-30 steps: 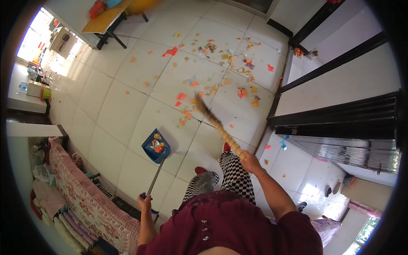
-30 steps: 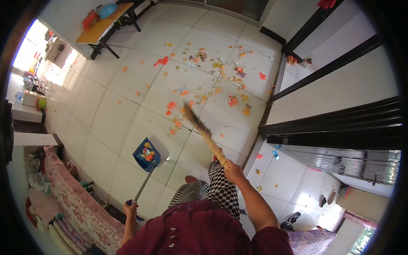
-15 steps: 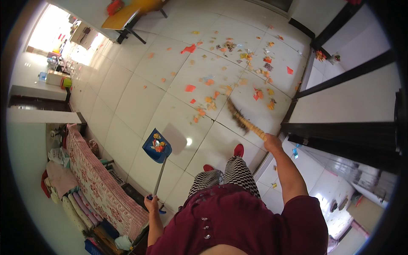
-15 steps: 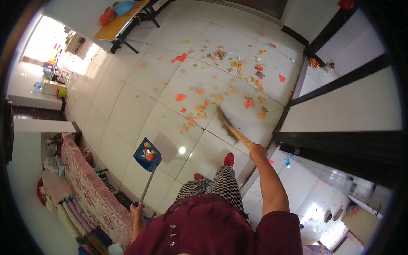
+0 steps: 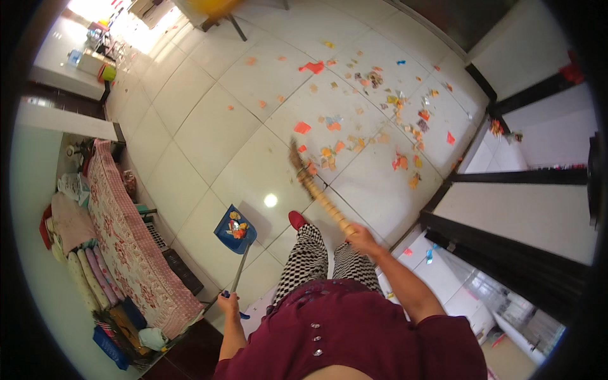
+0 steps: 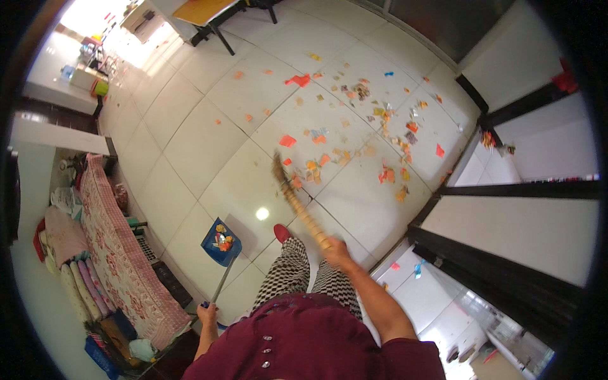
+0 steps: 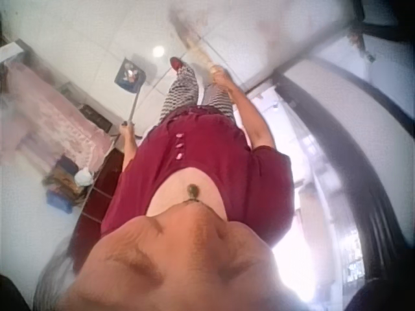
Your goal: The person sweeps scraps of paper and debris into a dustpan using a broom, moving between different rooms and hallways.
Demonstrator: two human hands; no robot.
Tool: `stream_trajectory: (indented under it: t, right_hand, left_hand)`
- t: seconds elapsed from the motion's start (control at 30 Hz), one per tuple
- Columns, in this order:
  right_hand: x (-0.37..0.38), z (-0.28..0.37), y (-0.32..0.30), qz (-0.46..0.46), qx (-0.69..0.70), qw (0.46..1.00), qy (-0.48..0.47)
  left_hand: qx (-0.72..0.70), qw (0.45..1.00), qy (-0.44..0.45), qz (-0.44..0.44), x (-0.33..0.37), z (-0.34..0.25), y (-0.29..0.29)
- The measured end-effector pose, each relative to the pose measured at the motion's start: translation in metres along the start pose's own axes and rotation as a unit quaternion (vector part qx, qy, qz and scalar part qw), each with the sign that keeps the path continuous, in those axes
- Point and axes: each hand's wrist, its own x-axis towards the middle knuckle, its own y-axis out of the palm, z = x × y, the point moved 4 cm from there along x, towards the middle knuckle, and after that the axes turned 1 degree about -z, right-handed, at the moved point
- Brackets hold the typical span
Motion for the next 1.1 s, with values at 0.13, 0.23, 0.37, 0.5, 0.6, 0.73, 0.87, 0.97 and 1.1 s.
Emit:
stream_trajectory:
  t: [0.13, 0.23, 0.37, 0.5, 0.6, 0.73, 0.87, 0.97, 1.1]
  right_hand:
    - [0.021, 0.079, 0.094, 0.102, 0.006, 0.966, 0.238]
    - [0.067, 0.075, 0.121, 0.113, -0.091, 0.973, 0.181]
    - [0.124, 0.027, 0.083, 0.043, -0.152, 0.982, 0.098]
    - [0.126, 0.080, -0.017, -0.070, -0.299, 0.944, 0.123]
    - [0.124, 0.125, -0.048, -0.137, -0.297, 0.941, 0.087]
    - [0.124, 0.142, -0.050, -0.227, -0.190, 0.954, 0.054]
    - [0.120, 0.189, 0.001, -0.145, 0.019, 0.980, 0.132]
    - [0.137, 0.209, 0.045, -0.068, 0.036, 0.984, 0.162]
    - [0.194, 0.207, 0.100, 0.070, 0.007, 0.987, 0.143]
  left_hand:
    - [0.023, 0.999, -0.024, 0.009, 0.011, -0.004, -0.004]
    - [0.067, 0.997, -0.022, 0.038, 0.025, -0.021, -0.003]
    - [0.032, 0.997, -0.029, 0.064, 0.053, -0.028, -0.003]
    - [0.062, 0.991, -0.069, 0.097, 0.077, -0.043, 0.006]
    - [0.029, 0.996, -0.044, 0.071, 0.096, -0.041, 0.018]
    - [0.052, 0.996, -0.021, 0.065, 0.104, -0.090, 0.023]
    - [-0.002, 0.998, -0.023, 0.057, 0.123, -0.065, 0.038]
    - [-0.036, 0.998, -0.043, 0.040, 0.122, -0.089, 0.041]
    - [0.011, 0.998, -0.051, 0.020, 0.121, -0.120, 0.044]
